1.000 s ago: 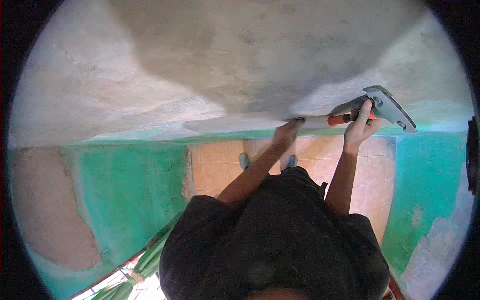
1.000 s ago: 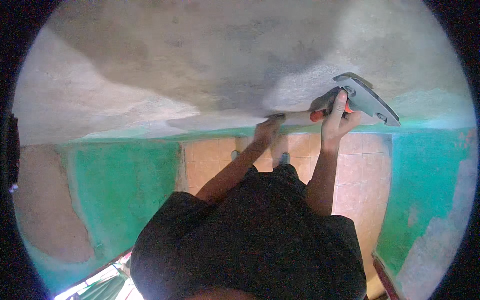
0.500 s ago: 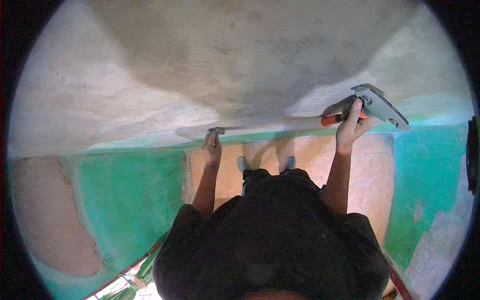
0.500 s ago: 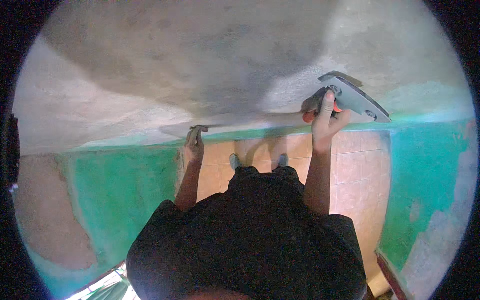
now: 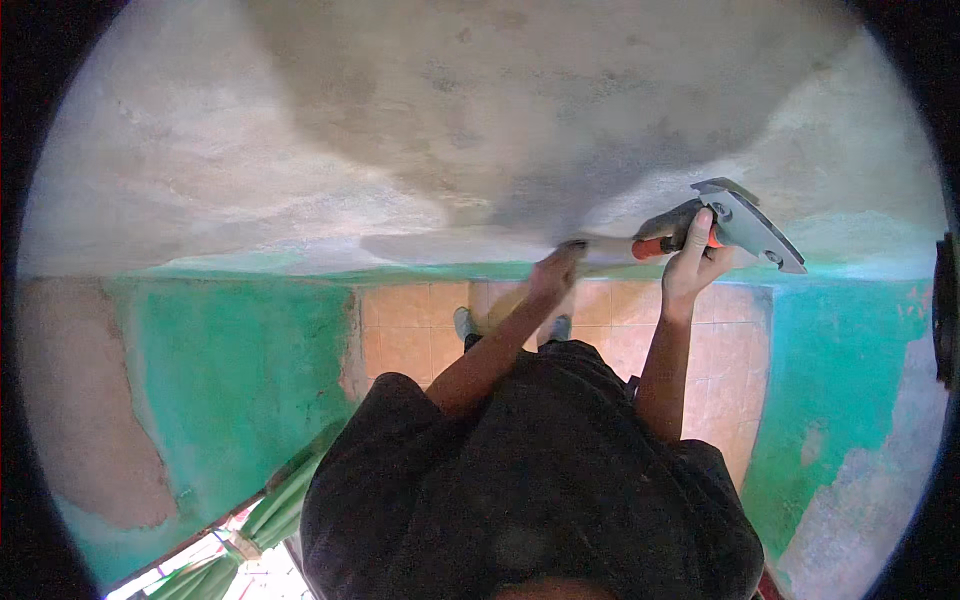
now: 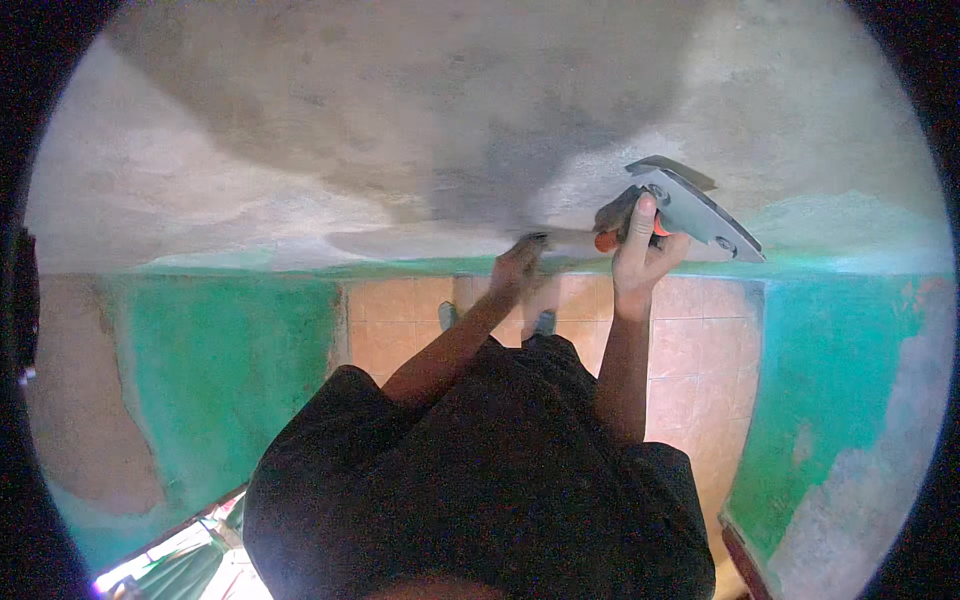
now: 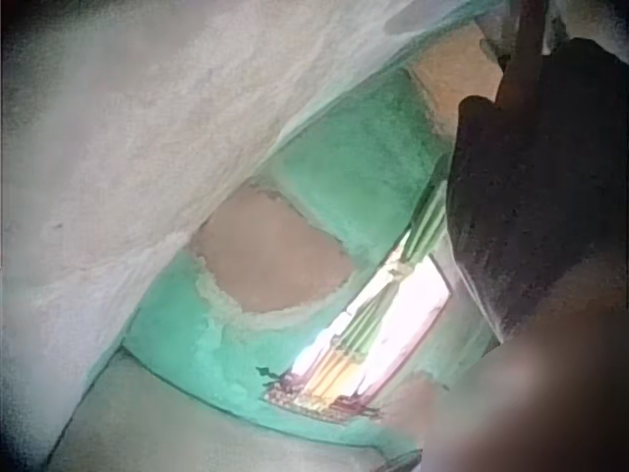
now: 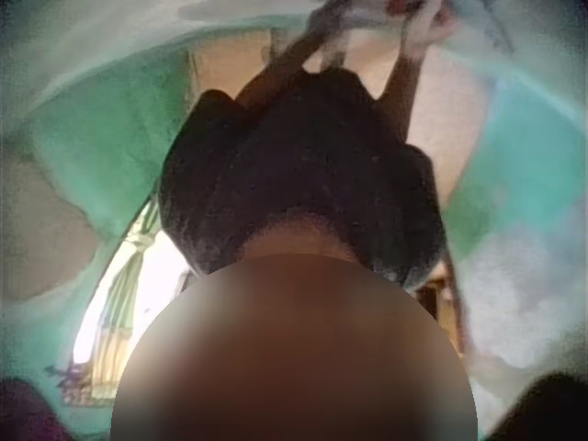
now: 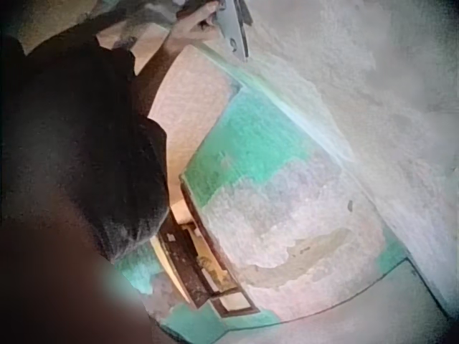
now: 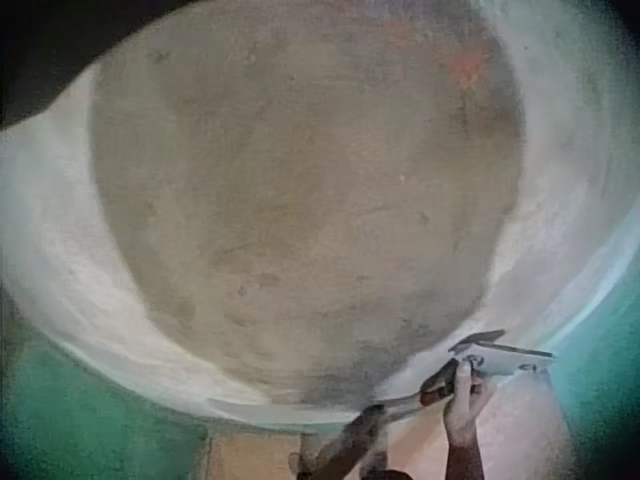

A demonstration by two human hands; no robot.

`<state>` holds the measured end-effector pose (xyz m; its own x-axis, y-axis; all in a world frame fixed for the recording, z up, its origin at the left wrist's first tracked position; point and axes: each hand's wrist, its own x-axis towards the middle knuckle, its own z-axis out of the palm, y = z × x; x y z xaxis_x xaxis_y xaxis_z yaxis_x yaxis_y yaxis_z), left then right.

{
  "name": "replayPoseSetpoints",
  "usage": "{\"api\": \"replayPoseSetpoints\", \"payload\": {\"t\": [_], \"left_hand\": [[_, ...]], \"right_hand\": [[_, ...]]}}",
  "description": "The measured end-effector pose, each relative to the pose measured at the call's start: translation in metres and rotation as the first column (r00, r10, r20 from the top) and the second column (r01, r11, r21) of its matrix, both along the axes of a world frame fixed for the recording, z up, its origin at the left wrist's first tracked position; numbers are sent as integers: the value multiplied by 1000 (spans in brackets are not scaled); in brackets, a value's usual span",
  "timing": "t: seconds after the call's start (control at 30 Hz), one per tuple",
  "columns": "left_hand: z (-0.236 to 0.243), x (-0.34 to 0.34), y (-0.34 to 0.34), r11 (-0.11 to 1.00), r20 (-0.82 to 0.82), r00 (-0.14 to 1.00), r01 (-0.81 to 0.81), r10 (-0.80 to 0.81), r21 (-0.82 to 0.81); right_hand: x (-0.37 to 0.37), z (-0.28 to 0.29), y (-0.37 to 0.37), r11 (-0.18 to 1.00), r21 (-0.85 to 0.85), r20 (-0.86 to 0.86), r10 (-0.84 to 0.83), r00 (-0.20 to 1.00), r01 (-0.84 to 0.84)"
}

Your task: The person is scraping and smoothing a wall using hand tools.

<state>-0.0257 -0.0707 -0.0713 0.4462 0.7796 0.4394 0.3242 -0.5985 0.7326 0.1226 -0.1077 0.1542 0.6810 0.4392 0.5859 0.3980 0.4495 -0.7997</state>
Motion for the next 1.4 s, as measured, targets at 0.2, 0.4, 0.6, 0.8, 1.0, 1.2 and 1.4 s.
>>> {"api": "replayPoseSetpoints", "payload": {"t": [0.2, 0.4, 0.6, 0.8, 1.0, 1.2, 1.4], "left_hand": [[-87, -148, 26, 959, 182, 941, -282, 285, -42], [-60, -134, 26, 969, -227, 944, -220, 240, 108], [-13, 39, -6, 990, -53, 998, 40, -33, 136], [-13, 69, -15, 994, -30, 999, 48, -45, 99], [-75, -55, 0, 943, -80, 941, -331, 328, -22], [-68, -90, 11, 951, -58, 951, -298, 303, 87], [-11, 38, -7, 987, -41, 998, 44, -38, 152]], "right_hand": [[7, 5, -8, 955, -86, -81, 276, 958, -283], [22, 2, -19, 934, -180, -9, 312, 950, -308], [22, 5, -18, 933, -163, -73, 313, 947, -321], [32, -3, -16, 942, -211, 144, 293, 945, -260], [26, 2, -15, 940, -178, -3, 297, 955, -293], [22, 4, -19, 930, -149, -68, 328, 942, -335], [33, -8, -14, 964, -163, 123, 230, 965, -209]]}}
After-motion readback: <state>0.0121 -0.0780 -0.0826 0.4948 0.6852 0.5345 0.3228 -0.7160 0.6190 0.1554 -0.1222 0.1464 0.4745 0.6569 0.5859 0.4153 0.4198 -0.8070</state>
